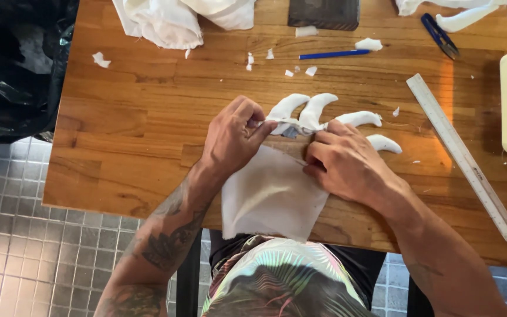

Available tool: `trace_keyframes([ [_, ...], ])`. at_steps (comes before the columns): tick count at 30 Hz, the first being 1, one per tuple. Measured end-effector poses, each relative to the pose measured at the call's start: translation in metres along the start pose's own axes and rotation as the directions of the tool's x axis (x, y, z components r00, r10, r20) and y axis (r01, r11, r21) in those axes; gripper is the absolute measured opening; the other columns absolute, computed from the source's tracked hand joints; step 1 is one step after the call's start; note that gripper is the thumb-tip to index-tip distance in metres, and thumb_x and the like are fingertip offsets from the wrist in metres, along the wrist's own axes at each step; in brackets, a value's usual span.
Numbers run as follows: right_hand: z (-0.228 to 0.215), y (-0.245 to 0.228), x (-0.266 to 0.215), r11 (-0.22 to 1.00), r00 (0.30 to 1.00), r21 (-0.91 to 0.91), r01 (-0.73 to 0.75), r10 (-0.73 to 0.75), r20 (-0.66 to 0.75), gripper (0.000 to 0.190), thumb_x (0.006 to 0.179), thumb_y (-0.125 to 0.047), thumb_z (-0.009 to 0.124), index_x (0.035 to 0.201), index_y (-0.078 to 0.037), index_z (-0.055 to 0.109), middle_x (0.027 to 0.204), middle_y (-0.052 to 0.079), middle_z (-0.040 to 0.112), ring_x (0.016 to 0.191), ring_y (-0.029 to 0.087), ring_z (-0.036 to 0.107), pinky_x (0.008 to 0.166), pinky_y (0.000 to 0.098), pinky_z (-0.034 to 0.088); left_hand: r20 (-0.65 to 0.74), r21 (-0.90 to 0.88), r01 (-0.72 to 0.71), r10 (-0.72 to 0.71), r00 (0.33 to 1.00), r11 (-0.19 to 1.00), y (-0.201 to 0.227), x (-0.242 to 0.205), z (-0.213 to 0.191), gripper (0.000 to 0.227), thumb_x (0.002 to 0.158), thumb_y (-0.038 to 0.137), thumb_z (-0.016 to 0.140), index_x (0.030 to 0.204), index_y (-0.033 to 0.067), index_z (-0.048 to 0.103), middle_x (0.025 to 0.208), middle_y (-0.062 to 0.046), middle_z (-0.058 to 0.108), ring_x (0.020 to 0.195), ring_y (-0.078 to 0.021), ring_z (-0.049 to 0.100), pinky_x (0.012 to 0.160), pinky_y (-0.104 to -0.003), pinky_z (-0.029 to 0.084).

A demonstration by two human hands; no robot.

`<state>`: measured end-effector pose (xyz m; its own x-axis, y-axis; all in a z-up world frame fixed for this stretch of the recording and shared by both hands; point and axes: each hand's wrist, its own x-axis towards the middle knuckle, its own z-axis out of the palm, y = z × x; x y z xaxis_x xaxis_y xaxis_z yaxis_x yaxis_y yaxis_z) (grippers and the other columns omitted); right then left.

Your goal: The person carves a white foam object into a claw-like shape using a blue pen-like tool. They repeatedly cut, peel, and refine the foam, creating distinct segments. The person also uses a white cloth to wipe the foam and the wooden table surface.

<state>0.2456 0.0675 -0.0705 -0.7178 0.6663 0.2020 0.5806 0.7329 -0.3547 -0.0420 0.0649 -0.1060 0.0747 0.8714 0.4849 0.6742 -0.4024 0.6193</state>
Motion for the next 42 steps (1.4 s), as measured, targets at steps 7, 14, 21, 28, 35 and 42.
trace_keyframes([
  [7, 0.005, -0.002, 0.006, 0.990, 0.985, 0.136, -0.031, 0.054, -0.165, 0.025, 0.099, -0.031, 0.088, 0.100, -0.013, 0.071, 0.084, 0.011, 0.069, 0.098, 0.039, 0.072, 0.086, 0.0562, 0.062, 0.029, 0.024, -0.388, 0.387, 0.921, 0.921, 0.028, -0.001, -0.015, 0.021, 0.103, 0.035, 0.093, 0.099, 0.0172, 0.082, 0.107, -0.007, 0.070, 0.100, -0.0352, 0.073, 0.085, -0.046, 0.062],
  [14, 0.012, 0.002, 0.010, 0.999, 0.935, 0.039, -0.013, 0.026, -0.353, 0.015, 0.100, -0.020, 0.093, 0.101, -0.016, 0.079, 0.090, 0.006, 0.074, 0.090, 0.033, 0.070, 0.086, 0.0475, 0.061, 0.183, 0.107, -0.417, 0.394, 0.901, 0.903, 0.020, -0.005, -0.019, 0.038, 0.105, 0.058, 0.082, 0.106, 0.0193, 0.085, 0.145, -0.009, 0.062, 0.134, -0.0405, 0.057, 0.097, -0.047, 0.049],
  [21, 0.011, -0.004, 0.011, 0.998, 0.922, 0.059, -0.028, 0.049, -0.384, 0.021, 0.099, -0.024, 0.099, 0.102, -0.012, 0.081, 0.092, 0.007, 0.078, 0.086, 0.034, 0.070, 0.082, 0.0486, 0.061, 0.068, 0.095, -0.359, 0.353, 0.933, 0.929, 0.009, 0.002, -0.013, 0.020, 0.107, 0.032, 0.090, 0.098, 0.0140, 0.086, 0.135, -0.007, 0.073, 0.127, -0.0384, 0.070, 0.095, -0.047, 0.060],
  [28, -0.058, -0.016, -0.001, 0.905, 0.985, 0.412, -0.108, 0.154, -0.081, 0.017, 0.098, -0.024, 0.093, 0.103, -0.013, 0.081, 0.089, 0.012, 0.077, 0.081, 0.036, 0.072, 0.080, 0.0520, 0.061, 0.328, -0.376, -0.055, 0.188, 0.926, 0.925, 0.026, -0.005, -0.050, 0.033, 0.115, 0.044, 0.076, 0.095, 0.0170, 0.072, 0.080, -0.010, 0.069, 0.078, -0.0413, 0.071, 0.071, -0.046, 0.058],
  [35, -0.092, 0.024, -0.103, 0.748, 0.912, 0.527, -0.402, 0.279, 0.301, 0.022, 0.103, -0.037, 0.082, 0.094, -0.017, 0.086, 0.078, -0.006, 0.070, 0.068, 0.010, 0.058, 0.065, 0.0276, 0.044, 0.680, -0.453, 0.295, 0.112, 0.724, 0.841, 0.038, -0.011, -0.108, 0.023, 0.107, 0.024, 0.087, 0.095, 0.0117, 0.072, 0.069, 0.005, 0.053, 0.059, -0.0062, 0.048, 0.051, -0.028, 0.041],
  [42, -0.099, 0.047, -0.149, 0.811, 0.868, 0.345, -0.472, 0.360, 0.341, 0.027, 0.097, -0.043, 0.082, 0.104, -0.022, 0.098, 0.076, -0.011, 0.089, 0.060, 0.008, 0.065, 0.061, 0.0256, 0.048, 0.659, -0.425, 0.375, -0.003, 0.752, 0.824, 0.049, -0.018, -0.099, 0.029, 0.109, 0.023, 0.087, 0.092, 0.0126, 0.066, 0.076, 0.002, 0.076, 0.069, -0.0018, 0.064, 0.062, -0.022, 0.052],
])
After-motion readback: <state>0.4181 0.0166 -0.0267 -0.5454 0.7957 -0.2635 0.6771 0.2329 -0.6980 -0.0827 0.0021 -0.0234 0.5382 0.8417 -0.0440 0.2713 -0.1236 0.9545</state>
